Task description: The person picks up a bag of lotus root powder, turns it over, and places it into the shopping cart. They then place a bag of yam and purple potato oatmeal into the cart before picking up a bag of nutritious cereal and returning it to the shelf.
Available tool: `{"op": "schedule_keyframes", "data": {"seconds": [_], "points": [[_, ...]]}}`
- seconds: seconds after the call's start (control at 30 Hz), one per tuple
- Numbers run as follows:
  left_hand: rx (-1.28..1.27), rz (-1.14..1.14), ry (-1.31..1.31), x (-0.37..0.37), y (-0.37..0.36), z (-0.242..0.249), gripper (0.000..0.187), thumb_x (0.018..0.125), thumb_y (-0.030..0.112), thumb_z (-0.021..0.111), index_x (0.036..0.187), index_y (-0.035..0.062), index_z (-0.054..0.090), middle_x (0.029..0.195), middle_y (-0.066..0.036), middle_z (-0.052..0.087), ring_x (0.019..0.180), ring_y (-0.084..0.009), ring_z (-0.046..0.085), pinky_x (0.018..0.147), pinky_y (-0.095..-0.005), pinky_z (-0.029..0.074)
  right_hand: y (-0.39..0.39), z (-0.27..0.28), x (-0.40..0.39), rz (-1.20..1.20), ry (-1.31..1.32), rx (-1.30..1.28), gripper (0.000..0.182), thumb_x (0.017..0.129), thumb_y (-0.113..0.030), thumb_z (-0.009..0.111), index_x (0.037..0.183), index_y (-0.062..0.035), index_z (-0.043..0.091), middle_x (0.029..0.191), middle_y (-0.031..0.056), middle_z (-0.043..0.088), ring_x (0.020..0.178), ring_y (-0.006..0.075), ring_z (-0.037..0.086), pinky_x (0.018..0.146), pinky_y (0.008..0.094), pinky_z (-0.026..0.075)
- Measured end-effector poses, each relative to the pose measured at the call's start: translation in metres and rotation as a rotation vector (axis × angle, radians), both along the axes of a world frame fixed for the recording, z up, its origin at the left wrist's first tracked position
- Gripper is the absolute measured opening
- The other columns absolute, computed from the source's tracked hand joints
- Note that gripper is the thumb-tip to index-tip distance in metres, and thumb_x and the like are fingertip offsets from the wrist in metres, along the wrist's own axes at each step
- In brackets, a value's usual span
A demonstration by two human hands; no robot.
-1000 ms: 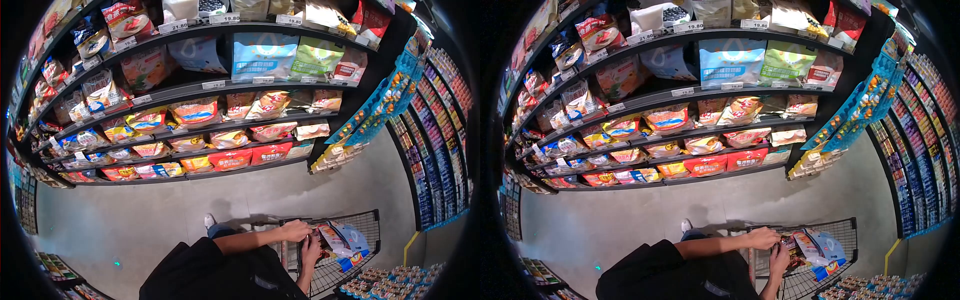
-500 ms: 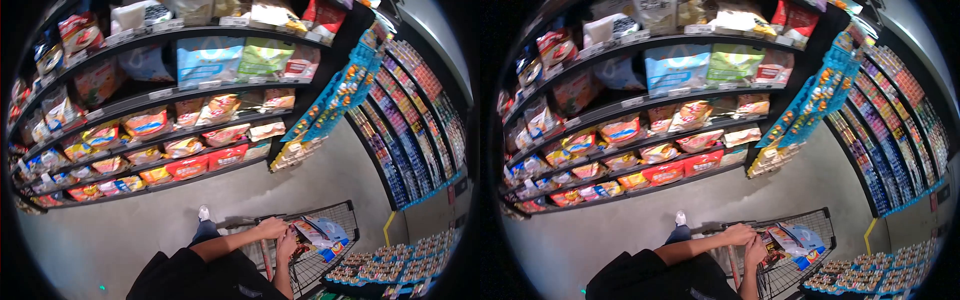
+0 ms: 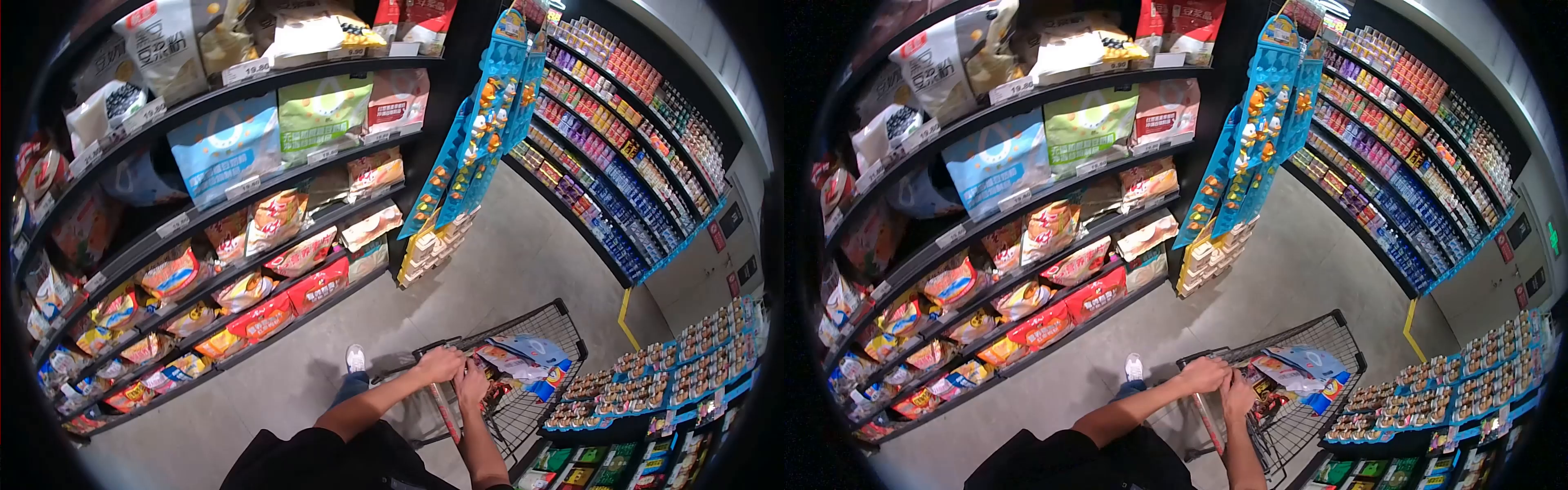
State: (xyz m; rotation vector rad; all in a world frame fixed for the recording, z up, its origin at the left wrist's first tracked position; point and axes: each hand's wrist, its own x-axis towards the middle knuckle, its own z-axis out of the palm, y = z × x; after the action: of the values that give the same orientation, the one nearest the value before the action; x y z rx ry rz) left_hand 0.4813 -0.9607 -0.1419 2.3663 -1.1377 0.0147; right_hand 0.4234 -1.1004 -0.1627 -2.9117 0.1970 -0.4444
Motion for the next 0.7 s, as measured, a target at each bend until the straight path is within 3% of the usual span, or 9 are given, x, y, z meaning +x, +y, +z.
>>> {"op": "schedule_keyframes", "data": {"seconds": [0.23, 0.4, 0.57, 0.6, 0.63, 0.7], "points": [[-0.052, 0.03, -0.04, 0.058, -0.037, -0.005, 0.022, 0.08, 0.019, 0.054, 0.094, 0.0043, 0.063, 0.086, -0.009, 0.064, 0.089, -0.026, 0.062, 0.07, -0.0396, 0.053, -0.037, -0.008, 0.064, -0.064, -0.033, -0.026, 0.026, 0.091, -0.033, 0.053, 0.098, -0.0131, 0.067, 0.074, 0.0191, 0.065, 0.069, 0.0355, 0.064, 0.06, 0.0448, 0.053], [-0.061, -0.033, -0.053, 0.099, -0.067, -0.007, 0.028, 0.083, 0.02, 0.054, 0.104, 0.0021, 0.062, 0.093, -0.01, 0.064, 0.093, -0.0249, 0.061, 0.078, -0.0385, 0.051, -0.067, -0.005, 0.107, -0.095, 0.038, 0.025, 0.022, 0.093, -0.032, 0.051, 0.098, -0.015, 0.065, 0.079, 0.0107, 0.068, 0.077, 0.0286, 0.066, 0.063, 0.0463, 0.051], [-0.005, -0.006, 0.011, 0.135, -0.092, 0.007, 0.035, 0.085, 0.023, 0.054, 0.113, 0.0026, 0.059, 0.097, -0.011, 0.059, 0.103, -0.0272, 0.056, 0.088, -0.041, 0.046, -0.093, 0.0, 0.138, -0.143, 0.078, 0.026, 0.024, 0.092, -0.033, 0.052, 0.101, -0.0157, 0.066, 0.079, 0.013, 0.067, 0.078, 0.0304, 0.066, 0.064, 0.0451, 0.052], [-0.068, 0.008, -0.086, 0.142, -0.098, 0.003, 0.035, 0.085, 0.023, 0.056, 0.113, 0.0028, 0.058, 0.093, -0.013, 0.057, 0.094, -0.0298, 0.061, 0.076, -0.0423, 0.051, -0.1, 0.0, 0.146, -0.109, 0.085, 0.016, 0.026, 0.091, -0.033, 0.053, 0.103, -0.0151, 0.067, 0.08, 0.0157, 0.067, 0.078, 0.0328, 0.066, 0.065, 0.0436, 0.053], [-0.071, -0.005, -0.081, 0.151, -0.105, 0.001, 0.035, 0.085, 0.023, 0.056, 0.113, 0.0028, 0.058, 0.093, -0.013, 0.057, 0.094, -0.0298, 0.061, 0.076, -0.0423, 0.051, -0.107, -0.001, 0.155, -0.122, 0.089, 0.014, 0.026, 0.091, -0.033, 0.053, 0.103, -0.0151, 0.067, 0.08, 0.0157, 0.067, 0.078, 0.0328, 0.066, 0.065, 0.0436, 0.053], [-0.023, 0.023, 0.055, 0.157, -0.114, -0.006, 0.034, 0.085, 0.023, 0.057, 0.113, 0.0028, 0.056, 0.092, -0.015, 0.057, 0.078, -0.0306, 0.065, 0.061, -0.0431, 0.053, -0.111, 0.003, 0.165, -0.116, 0.053, 0.002, 0.028, 0.09, -0.034, 0.054, 0.107, -0.0158, 0.066, 0.08, 0.0175, 0.066, 0.077, 0.0342, 0.065, 0.065, 0.0445, 0.053]]}}
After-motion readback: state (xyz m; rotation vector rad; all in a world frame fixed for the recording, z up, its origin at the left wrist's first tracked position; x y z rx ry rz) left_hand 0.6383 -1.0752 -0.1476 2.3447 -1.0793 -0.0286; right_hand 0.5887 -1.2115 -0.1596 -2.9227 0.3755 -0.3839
